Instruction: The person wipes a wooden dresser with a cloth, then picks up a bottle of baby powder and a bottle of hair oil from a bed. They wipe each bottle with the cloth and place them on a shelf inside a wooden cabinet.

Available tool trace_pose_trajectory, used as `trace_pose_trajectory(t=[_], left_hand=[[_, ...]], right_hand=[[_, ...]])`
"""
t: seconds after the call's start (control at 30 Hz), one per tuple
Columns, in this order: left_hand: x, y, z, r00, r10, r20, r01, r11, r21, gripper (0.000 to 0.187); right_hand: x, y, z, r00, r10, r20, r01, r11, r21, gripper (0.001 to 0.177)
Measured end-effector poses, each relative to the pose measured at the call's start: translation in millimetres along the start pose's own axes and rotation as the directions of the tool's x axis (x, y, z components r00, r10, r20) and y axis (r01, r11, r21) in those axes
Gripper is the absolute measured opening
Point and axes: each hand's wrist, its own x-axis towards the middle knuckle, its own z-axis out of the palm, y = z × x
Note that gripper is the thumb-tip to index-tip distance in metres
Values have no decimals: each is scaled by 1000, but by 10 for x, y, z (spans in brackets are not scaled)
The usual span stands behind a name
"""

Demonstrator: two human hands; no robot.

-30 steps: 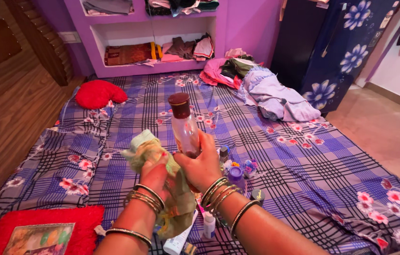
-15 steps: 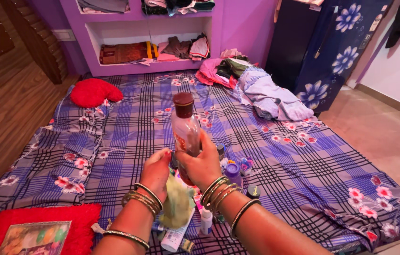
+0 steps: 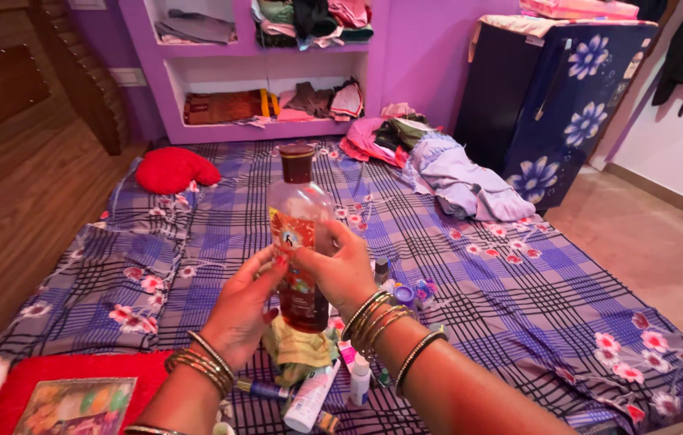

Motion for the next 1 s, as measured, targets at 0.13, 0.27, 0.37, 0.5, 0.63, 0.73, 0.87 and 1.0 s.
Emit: trace_pose_trajectory(t=[0.13,0.27,0.37,0.5,0.63,0.73,0.87,1.0], left_hand=[[-157,97,-255,995,97,28,-97,995,-5,49],[-343,235,-426,988,150,27,-149,989,-22,49],[-524,368,-501,986,167,-7,-167,986,1,48],[-781,540,-579,986,156,-55,-154,987,37,48],[-975,673,-644,974,223,-44,-222,975,23,45],[-1089,766,-694,962,268,-51,-267,963,23,45],[-1246,897,-759,957,271,-101,-270,963,21,45],[-1426,1043,-818,939,316,-137,-314,949,33,44]], right_hand=[[-55,-129,253,999,31,29,-32,999,31,43],[-134,-241,508,997,29,70,-33,998,60,42],[-195,-317,684,994,-11,109,4,998,64,40],[-270,-417,893,992,-26,124,18,998,65,41],[-340,-552,1083,993,1,119,-8,998,58,43],[-392,-677,1219,988,-16,156,2,996,92,43],[-449,-839,1398,983,-19,184,0,994,105,44],[-479,-970,1550,970,-64,234,43,995,94,42]])
